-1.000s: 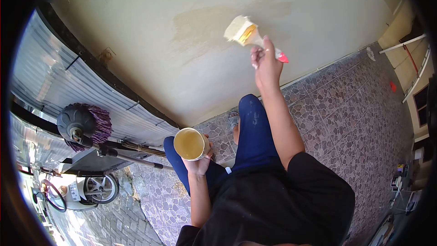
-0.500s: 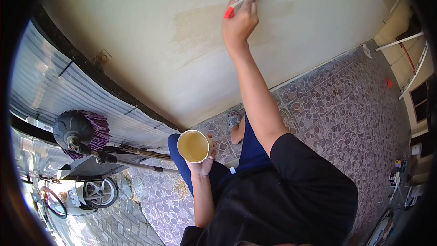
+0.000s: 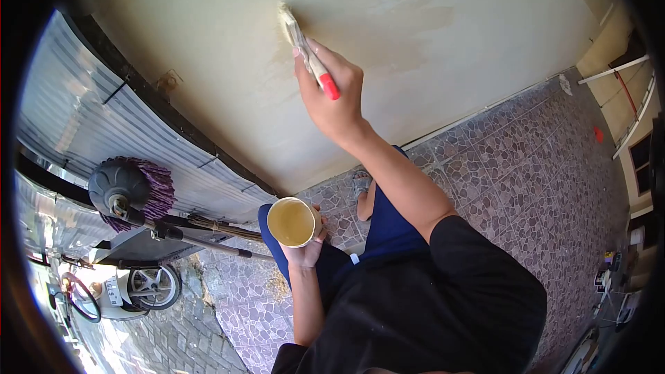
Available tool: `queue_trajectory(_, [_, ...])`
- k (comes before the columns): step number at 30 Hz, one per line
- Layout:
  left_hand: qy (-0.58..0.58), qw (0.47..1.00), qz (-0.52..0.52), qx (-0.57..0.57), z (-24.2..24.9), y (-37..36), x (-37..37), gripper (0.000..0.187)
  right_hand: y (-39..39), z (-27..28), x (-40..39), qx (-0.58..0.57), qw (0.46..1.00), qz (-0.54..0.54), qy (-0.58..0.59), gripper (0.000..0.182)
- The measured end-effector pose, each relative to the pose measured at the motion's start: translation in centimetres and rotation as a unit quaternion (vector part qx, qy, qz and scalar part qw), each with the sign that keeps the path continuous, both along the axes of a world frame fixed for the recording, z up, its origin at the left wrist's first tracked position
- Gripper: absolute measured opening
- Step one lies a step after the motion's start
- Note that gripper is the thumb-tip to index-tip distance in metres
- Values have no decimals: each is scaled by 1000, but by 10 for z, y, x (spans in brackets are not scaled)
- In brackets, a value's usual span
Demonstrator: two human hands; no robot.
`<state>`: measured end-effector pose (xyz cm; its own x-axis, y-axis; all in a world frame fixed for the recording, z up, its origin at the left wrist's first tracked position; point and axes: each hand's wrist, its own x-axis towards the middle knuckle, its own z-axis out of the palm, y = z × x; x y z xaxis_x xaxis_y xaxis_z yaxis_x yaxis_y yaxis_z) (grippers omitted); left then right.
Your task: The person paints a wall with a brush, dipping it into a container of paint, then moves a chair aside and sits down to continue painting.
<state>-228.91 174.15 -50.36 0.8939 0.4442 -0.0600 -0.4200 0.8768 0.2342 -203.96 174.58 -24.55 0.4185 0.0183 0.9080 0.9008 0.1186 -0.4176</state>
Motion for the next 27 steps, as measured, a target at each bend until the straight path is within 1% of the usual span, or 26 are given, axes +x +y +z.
queue_trajectory(1, [1, 1000, 1, 0, -1, -1, 0, 63, -10, 15, 1, -34, 984, 142, 99, 27])
queue_trajectory(2, [0, 1000, -3, -4, -1, -1, 0, 63, -18, 22, 5, -66, 938, 280, 194, 28])
queue_trajectory(3, [-2, 1000, -6, -9, -1, -2, 1, 64, -15, 26, 21, -68, 916, 339, 201, 31])
queue_trajectory(4, [-2, 1000, -4, -9, 1, -5, 3, 64, -15, 30, 37, -69, 915, 341, 202, 31])
queue_trajectory(6, [-1, 999, -4, -34, 9, -7, 7, 60, -18, 38, 68, -92, 920, 307, 225, 32])
queue_trajectory(7, [-1, 999, -1, -34, 12, -8, 8, 60, -22, 38, 80, -92, 919, 309, 225, 32])
queue_trajectory(9, [4, 1000, -2, -30, 15, -10, 11, 59, -33, 35, 104, -99, 945, 256, 180, 33])
queue_trajectory(10, [4, 1000, 2, -30, 16, -10, 13, 59, -37, 35, 112, -100, 944, 259, 180, 33])
queue_trajectory(12, [14, 1000, -3, -28, 17, -11, 13, 60, -51, 31, 126, -108, 964, 199, 136, 32])
queue_trajectory(13, [15, 999, -3, -28, 16, -11, 14, 60, -58, 31, 131, -112, 968, 182, 133, 32])
queue_trajectory(15, [35, 999, 0, -21, 14, -11, 15, 60, -71, 28, 148, -104, 971, 165, 136, 32])
queue_trajectory(18, [34, 999, -5, -20, 14, -13, 18, 60, -95, 26, 169, -95, 976, 140, 139, 33])
queue_trajectory(20, [34, 999, -9, -18, 13, -14, 19, 60, -111, 25, 183, -95, 979, 93, 154, 32])
queue_trajectory(22, [33, 999, -12, -16, 13, -15, 21, 60, -126, 24, 199, -91, 981, 82, 150, 32])
queue_trajectory(24, [36, 999, -13, -17, 15, -18, 23, 59, -142, 24, 212, -91, 979, 43, 180, 31])
queue_trajectory(26, [38, 999, -18, -14, 17, -20, 25, 59, -159, 23, 229, -90, 977, 30, 189, 31])
queue_trajectory(27, [40, 999, -20, -12, 19, -21, 26, 59, -168, 23, 238, -74, 977, 6, 200, 30])
